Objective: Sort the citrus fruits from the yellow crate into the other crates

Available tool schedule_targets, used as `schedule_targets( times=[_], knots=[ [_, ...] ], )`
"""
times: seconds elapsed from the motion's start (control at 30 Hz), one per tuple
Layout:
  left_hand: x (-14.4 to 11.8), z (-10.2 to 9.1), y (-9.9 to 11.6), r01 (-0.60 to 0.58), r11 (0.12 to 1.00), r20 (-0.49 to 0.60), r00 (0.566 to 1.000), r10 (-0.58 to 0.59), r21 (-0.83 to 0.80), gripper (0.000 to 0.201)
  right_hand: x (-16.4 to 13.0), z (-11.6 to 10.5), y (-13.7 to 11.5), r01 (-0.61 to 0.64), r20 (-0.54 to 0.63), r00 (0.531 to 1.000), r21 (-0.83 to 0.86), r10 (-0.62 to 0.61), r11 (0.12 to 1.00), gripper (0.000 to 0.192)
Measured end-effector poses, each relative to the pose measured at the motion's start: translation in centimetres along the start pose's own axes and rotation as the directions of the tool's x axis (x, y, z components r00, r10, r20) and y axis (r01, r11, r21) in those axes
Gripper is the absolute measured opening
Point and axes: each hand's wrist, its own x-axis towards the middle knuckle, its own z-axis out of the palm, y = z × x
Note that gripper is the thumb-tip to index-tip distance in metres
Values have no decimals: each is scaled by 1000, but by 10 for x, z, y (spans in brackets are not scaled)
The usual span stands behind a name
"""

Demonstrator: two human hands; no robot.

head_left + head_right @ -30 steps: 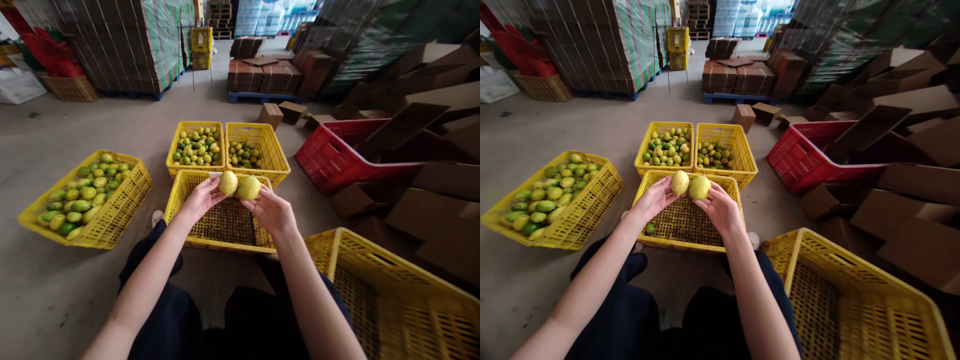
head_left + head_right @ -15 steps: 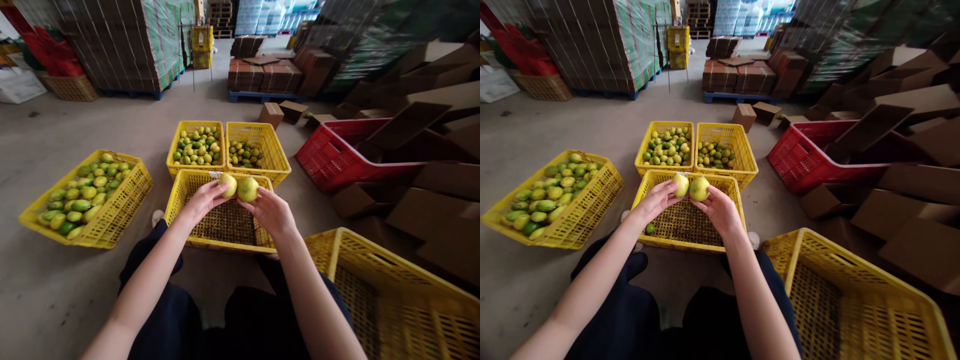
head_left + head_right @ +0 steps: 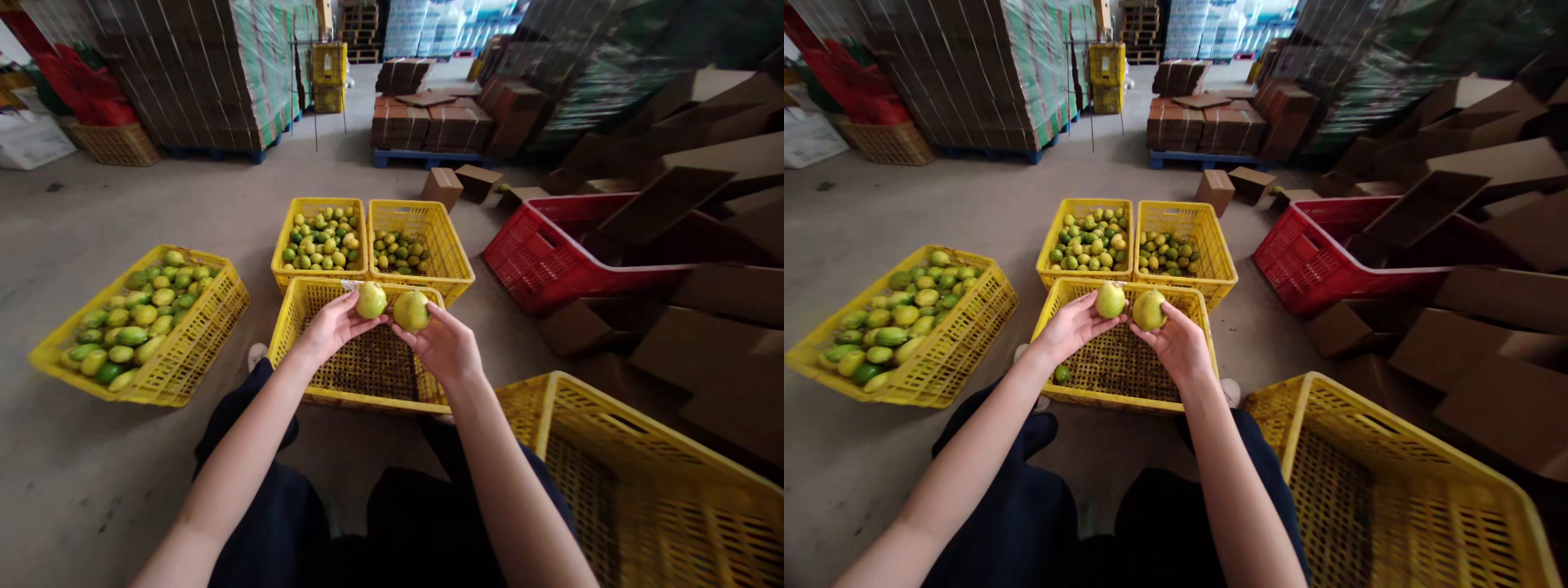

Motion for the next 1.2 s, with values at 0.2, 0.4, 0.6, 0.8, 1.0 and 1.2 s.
schedule_targets(
  times=[0.2, 0.4, 0.6, 0.8, 1.0, 1.2],
  knots=[
    [2, 0, 1, 73, 997, 17, 997, -73, -21, 43, 0, -2, 0, -55, 39, 998, 31, 53, 998, 32],
    [1, 2, 1, 71, 997, 5, 997, -71, 0, 49, 0, 2, -4, -92, 79, 993, 57, 87, 994, 38],
    [1, 2, -1, 31, 1000, -25, 999, -31, -3, 53, 0, 3, -3, -108, 41, 994, 43, 106, 993, 40],
    [4, -6, -3, -7, 997, -21, 1000, 9, 80, 54, 5, 1, 0, -117, 25, 993, 58, 116, 991, 50],
    [2, -6, -4, -235, 962, -6, 971, 238, 139, 53, 4, 4, 10, 185, -98, 976, -119, -197, 976, 39],
    [3, -8, -5, -356, 906, 40, 933, 356, 228, 54, 0, 8, 17, 434, -75, 854, -443, -515, 784, 46]
  ],
)
